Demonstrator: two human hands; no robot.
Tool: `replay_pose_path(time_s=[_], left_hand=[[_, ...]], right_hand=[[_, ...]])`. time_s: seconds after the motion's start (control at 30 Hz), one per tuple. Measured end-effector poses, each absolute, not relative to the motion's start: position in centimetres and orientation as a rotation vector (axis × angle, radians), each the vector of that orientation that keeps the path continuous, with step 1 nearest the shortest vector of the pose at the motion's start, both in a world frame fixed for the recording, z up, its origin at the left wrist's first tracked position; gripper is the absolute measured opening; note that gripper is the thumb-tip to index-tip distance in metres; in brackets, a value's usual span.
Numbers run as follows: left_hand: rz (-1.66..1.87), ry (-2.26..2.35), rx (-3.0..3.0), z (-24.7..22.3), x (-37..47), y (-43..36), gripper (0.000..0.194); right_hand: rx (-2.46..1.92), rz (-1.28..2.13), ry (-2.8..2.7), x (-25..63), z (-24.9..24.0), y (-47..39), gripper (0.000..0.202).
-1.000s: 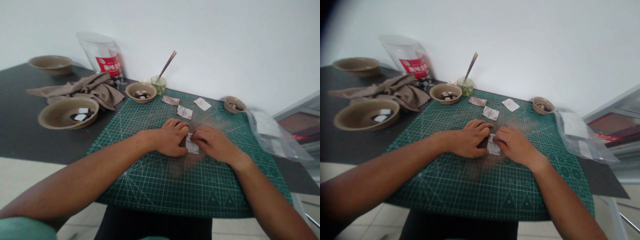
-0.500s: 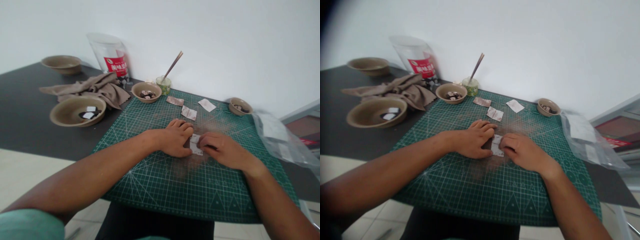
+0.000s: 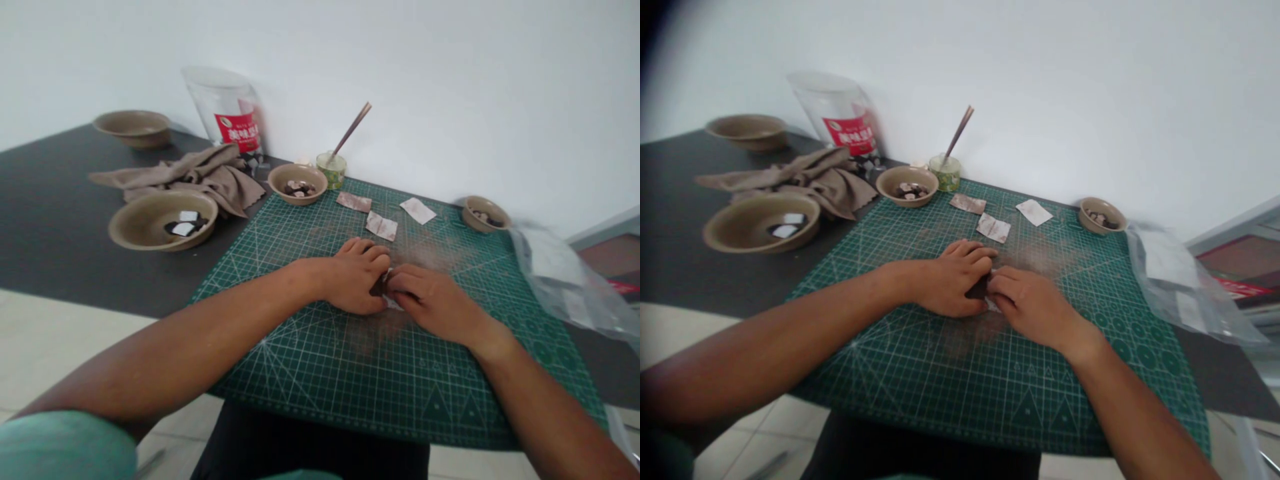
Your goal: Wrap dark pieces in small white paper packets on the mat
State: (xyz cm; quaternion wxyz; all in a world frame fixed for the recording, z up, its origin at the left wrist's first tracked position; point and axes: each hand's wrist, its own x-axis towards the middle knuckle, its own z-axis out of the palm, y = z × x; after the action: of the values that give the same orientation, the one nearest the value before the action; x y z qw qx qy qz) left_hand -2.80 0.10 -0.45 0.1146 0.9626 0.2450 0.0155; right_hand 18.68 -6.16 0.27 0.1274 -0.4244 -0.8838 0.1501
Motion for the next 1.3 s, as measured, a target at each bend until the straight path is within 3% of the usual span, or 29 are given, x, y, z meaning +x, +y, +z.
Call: replay_pose_path(time_s=[0.1,0.27,0.47,0.63,0.83,1.0,1.17,1.3], left_hand=[[0.031,0.730,2.822,-0.4,-2.8,0.1,0.058],[0.034,0.719,2.816,-0.3,-2.8,0.1,0.058],[0.047,0.723,2.833,-0.7,-2.8,0.3,0.060],[0.018,0.722,2.829,-0.4,-2.8,0.1,0.059],[0.013,0.737,2.831,-0.4,-2.7,0.1,0.061],[0.012,0.721,2.825,-0.5,-2.7,0.2,0.061],[0.018,0.732,2.830,-0.6,-2.7,0.3,0.061],[0.017,0.713,2.829,-0.5,-2.8,0.2,0.059]], right_hand=[[-1.370,0.338,-2.494,19.0,0.3,-5.9,0.013],[-1.186,0.571,-2.620,19.3,0.5,-6.2,0.013],[-1.342,0.337,-2.499,19.2,0.2,-5.8,0.012],[-1.207,0.595,-2.609,19.8,0.6,-6.1,0.013],[-1.332,0.383,-2.499,19.5,0.0,-5.7,0.012],[-1.201,0.534,-2.595,19.4,0.1,-5.9,0.013],[-1.349,0.357,-2.521,19.5,0.3,-5.8,0.012],[-1.222,0.535,-2.629,20.1,0.6,-6.0,0.012]])
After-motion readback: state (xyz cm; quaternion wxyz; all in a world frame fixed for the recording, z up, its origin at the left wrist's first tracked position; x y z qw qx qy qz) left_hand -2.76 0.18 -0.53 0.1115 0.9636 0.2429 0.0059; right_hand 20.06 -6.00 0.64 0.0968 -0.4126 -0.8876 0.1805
